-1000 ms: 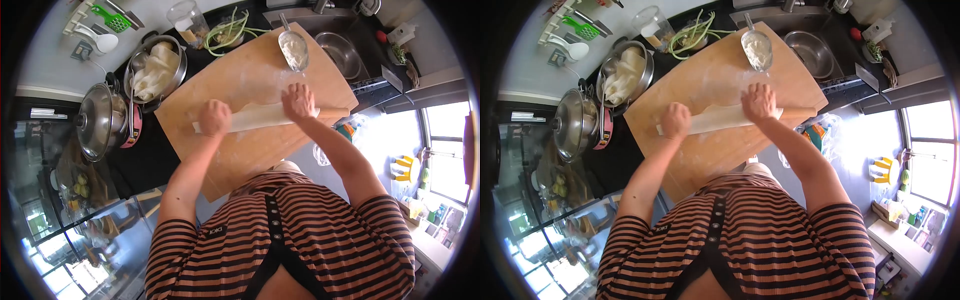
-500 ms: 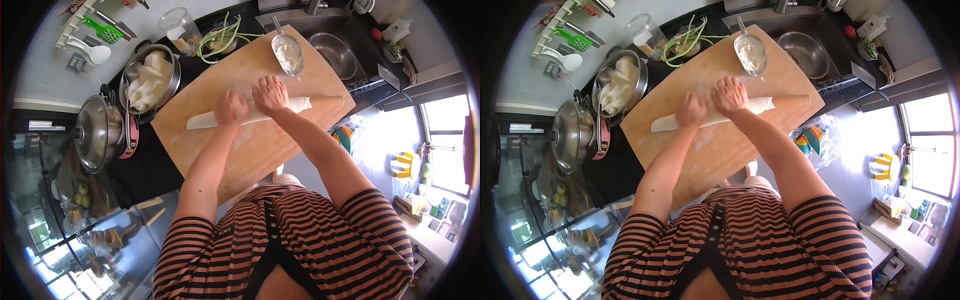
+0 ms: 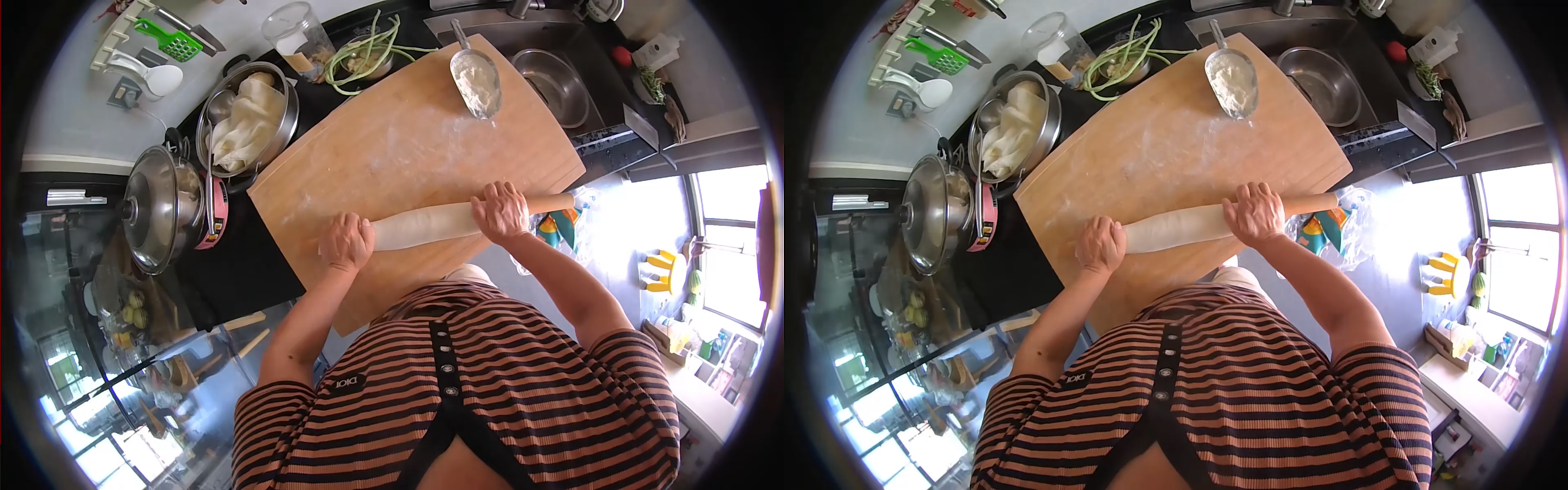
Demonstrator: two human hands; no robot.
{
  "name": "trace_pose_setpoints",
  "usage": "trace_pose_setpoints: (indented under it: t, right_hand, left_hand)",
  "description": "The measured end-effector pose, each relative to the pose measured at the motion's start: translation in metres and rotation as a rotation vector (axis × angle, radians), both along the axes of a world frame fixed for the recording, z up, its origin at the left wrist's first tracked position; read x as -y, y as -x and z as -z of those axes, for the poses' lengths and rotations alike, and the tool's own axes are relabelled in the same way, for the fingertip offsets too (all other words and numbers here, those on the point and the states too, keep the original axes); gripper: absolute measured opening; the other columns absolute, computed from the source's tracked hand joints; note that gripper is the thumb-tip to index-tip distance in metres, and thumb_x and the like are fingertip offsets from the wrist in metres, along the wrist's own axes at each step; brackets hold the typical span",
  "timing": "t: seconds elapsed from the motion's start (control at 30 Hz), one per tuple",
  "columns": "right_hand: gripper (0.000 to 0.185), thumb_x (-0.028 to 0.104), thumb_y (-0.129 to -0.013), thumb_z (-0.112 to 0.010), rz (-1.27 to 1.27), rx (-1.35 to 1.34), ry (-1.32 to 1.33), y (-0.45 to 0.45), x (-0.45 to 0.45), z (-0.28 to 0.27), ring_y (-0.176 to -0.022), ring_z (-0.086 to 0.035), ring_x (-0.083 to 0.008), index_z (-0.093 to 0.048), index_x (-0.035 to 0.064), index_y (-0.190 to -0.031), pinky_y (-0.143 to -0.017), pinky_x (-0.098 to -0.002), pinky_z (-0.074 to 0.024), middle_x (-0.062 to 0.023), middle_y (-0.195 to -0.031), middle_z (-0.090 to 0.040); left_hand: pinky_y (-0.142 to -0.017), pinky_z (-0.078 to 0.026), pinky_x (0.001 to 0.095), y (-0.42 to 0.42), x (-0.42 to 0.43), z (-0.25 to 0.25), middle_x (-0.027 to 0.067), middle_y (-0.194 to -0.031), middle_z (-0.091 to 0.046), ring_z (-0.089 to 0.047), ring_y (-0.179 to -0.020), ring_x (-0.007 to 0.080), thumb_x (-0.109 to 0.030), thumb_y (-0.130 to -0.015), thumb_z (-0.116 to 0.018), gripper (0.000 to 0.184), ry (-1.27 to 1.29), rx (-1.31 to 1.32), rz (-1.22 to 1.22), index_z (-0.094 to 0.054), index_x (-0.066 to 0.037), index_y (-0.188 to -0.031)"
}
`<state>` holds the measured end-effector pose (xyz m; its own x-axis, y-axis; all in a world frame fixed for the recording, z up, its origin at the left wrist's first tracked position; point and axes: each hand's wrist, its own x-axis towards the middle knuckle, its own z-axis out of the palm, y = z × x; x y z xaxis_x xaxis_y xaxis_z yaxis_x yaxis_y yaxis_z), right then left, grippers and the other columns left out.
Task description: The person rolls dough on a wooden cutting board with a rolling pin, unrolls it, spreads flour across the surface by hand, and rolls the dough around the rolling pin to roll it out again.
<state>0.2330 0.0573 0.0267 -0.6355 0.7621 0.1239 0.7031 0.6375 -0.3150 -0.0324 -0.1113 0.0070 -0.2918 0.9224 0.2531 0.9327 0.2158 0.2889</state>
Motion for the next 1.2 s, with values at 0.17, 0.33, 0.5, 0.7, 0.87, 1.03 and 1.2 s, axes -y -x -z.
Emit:
trace_pose_setpoints:
  t: [0.17, 0.33, 0.5, 0.7, 0.87, 1.03, 1.2]
  right_hand:
    - [0.028, 0.033, -0.083, -0.056, 0.035, -0.042, 0.006, 0.028, -0.036, 0.003, -0.088, -0.055, -0.0306, -0.055, 0.0043, -0.086, -0.076, -0.045, -0.0477, -0.0119, -0.085, -0.058]
    - [0.031, 0.035, -0.084, -0.054, 0.075, -0.052, -0.17, 0.064, -0.05, 0.004, -0.097, -0.051, -0.0293, -0.058, 0.0051, -0.09, -0.078, -0.0444, -0.0453, -0.0105, -0.094, -0.057]
    - [0.029, 0.033, -0.079, -0.056, -0.079, -0.12, -0.127, 0.093, 0.012, 0.018, -0.091, -0.052, -0.0292, -0.059, 0.0052, -0.085, -0.073, -0.0426, -0.043, -0.0113, -0.09, -0.057]
    - [0.03, 0.035, -0.081, -0.053, -0.009, -0.127, -0.052, 0.124, -0.024, 0.006, -0.091, -0.053, -0.0297, -0.059, 0.0058, -0.085, -0.077, -0.0424, -0.0446, -0.0112, -0.087, -0.058]
    - [0.031, 0.034, -0.087, -0.047, 0.147, -0.13, -0.185, 0.109, -0.053, 0.015, -0.1, -0.052, -0.0311, -0.058, 0.0052, -0.09, -0.081, -0.0424, -0.0451, -0.0141, -0.099, -0.057]
    - [0.032, 0.035, -0.087, -0.049, 0.081, 0.007, -0.054, 0.037, -0.068, 0.013, -0.09, -0.056, -0.0299, -0.058, 0.0044, -0.086, -0.077, -0.0424, -0.0449, -0.0121, -0.086, -0.061]
    - [0.026, 0.031, -0.085, -0.053, 0.005, -0.006, -0.034, 0.007, -0.025, 0.016, -0.082, -0.057, -0.0291, -0.058, 0.0059, -0.08, -0.072, -0.0426, -0.045, -0.0102, -0.079, -0.061]
  left_hand:
    - [-0.057, -0.047, 0.0463, 0.022, -0.037, 0.001, 0.0135, -0.074, -0.056, -0.057, -0.073, 0.0342, -0.021, -0.081, -0.052, 0.02, -0.082, -0.001, 0.017, -0.051, -0.005, -0.07]
    - [-0.06, -0.046, 0.0447, 0.033, -0.074, -0.003, 0.012, -0.08, -0.056, -0.057, -0.074, 0.0322, -0.018, -0.081, -0.053, 0.015, -0.156, -0.062, -0.071, -0.052, -0.006, -0.072]
    - [-0.066, -0.046, 0.0409, -0.047, -0.087, 0.001, 0.0096, -0.084, -0.058, -0.058, -0.077, 0.029, -0.021, -0.081, -0.053, 0.015, -0.31, -0.14, 0.07, -0.053, -0.009, -0.073]
    - [-0.07, -0.049, 0.0437, -0.037, -0.124, 0.006, 0.0128, -0.089, -0.064, -0.06, -0.082, 0.0333, -0.027, -0.085, -0.05, 0.022, -0.082, 0.03, -0.145, -0.059, -0.009, -0.079]
    - [-0.072, -0.048, 0.0497, 0.008, -0.124, -0.016, 0.0166, -0.085, -0.064, -0.061, -0.08, 0.0366, -0.033, -0.085, -0.046, 0.031, 0.119, 0.239, -0.353, -0.063, -0.007, -0.08]
    - [-0.061, -0.049, 0.0465, 0.055, -0.059, 0.005, 0.0185, -0.073, -0.063, -0.061, -0.07, 0.0359, -0.027, -0.083, -0.046, 0.034, -0.048, -0.057, -0.217, -0.06, -0.003, -0.063]
    - [-0.056, -0.047, 0.0459, 0.025, -0.013, 0.002, 0.0169, -0.068, -0.061, -0.059, -0.065, 0.0351, -0.024, -0.082, -0.049, 0.03, 0.053, -0.057, -0.205, -0.056, -0.005, -0.06]
